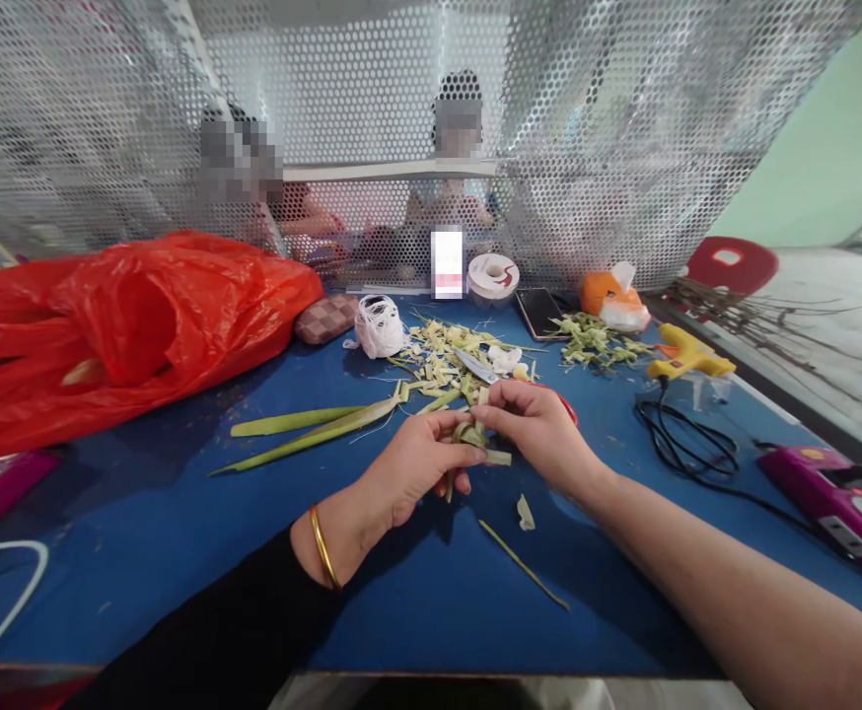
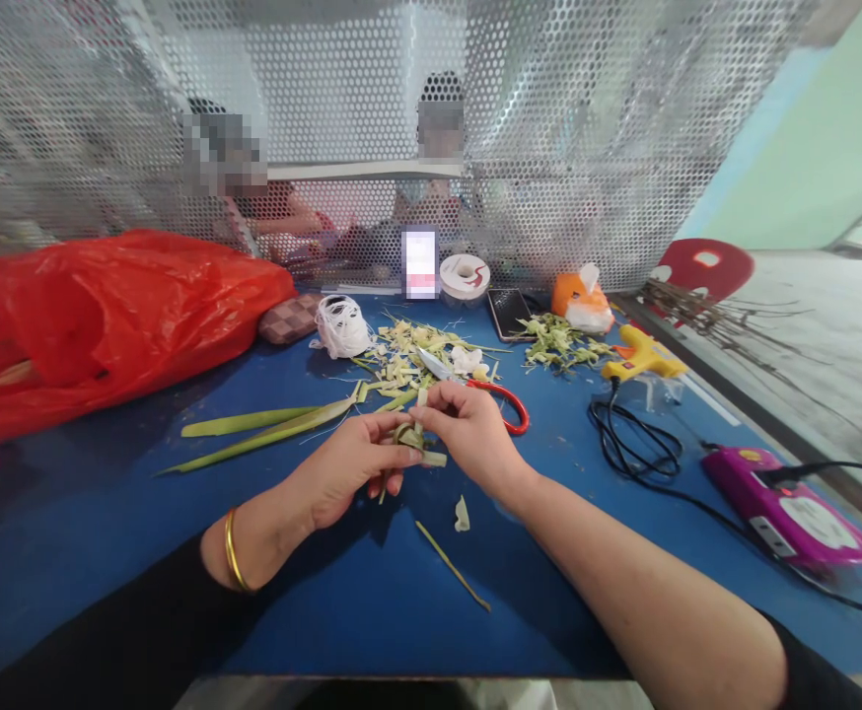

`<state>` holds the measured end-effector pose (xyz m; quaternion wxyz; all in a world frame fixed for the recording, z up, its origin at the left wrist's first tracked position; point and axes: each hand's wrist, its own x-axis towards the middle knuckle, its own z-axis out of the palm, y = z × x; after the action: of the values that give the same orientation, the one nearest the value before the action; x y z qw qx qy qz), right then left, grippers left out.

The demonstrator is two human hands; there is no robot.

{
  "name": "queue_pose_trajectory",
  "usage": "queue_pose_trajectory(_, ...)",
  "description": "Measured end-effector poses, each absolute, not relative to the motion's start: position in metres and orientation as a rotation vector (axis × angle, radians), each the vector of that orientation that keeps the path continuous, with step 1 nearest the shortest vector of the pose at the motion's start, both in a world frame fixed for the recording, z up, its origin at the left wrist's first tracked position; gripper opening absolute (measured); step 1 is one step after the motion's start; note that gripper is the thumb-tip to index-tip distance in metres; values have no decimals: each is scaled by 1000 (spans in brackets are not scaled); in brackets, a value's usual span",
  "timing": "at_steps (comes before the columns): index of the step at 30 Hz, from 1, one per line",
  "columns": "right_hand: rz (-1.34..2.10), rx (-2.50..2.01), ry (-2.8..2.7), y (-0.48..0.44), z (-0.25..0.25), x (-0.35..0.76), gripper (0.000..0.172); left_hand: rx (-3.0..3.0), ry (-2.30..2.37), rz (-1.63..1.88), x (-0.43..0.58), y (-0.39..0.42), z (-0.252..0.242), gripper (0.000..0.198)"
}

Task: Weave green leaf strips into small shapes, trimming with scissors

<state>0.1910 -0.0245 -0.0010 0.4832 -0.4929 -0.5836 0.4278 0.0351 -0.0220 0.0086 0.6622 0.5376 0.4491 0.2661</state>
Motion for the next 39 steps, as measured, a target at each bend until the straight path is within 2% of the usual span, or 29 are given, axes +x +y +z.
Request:
queue_pose_trajectory(3,1093,-1196,-1323,-23,-2,191,27,1162,993,587,34,-21,10,43)
queue_pose_trajectory(6,1103,-1182,-1306,-23,-3,191,30,1144,952,557,33,-20,9,43)
queue_pose_trajectory(11,1168,-1164,-1253,-27,-4,189,32,1161,918,527,33,-19,7,22)
queue_pose_trajectory(15,1072,-1167,-1206,-29,-6,187,28,1178,889,511,34,-19,6,9)
queue_pose_trajectory(20,1067,-1191,-1198,-23,-8,189,24,1100,900,552,35,-19,5,11)
queue_pose_trajectory(24,1033,-1232,-1109,-21,-4,191,19,997,951,835,32,-13,9,20)
queue_pose_trajectory(28,1342,-1253,-1301,-32,-4,180,17,919,973,1094,30,-11,11,21)
queue_pose_trajectory(30,1405,-1209,-1462,-39,-7,172,19,894,950,1095,31,-13,10,21)
queue_pose_trajectory(35,1261,-1221,-1478,-45,-12,165,27,890,852,958,32,-19,11,15)
queue_pose_trajectory(39,1300,-1165,-1373,-43,-8,168,31,952,757,902,27,-18,19,23)
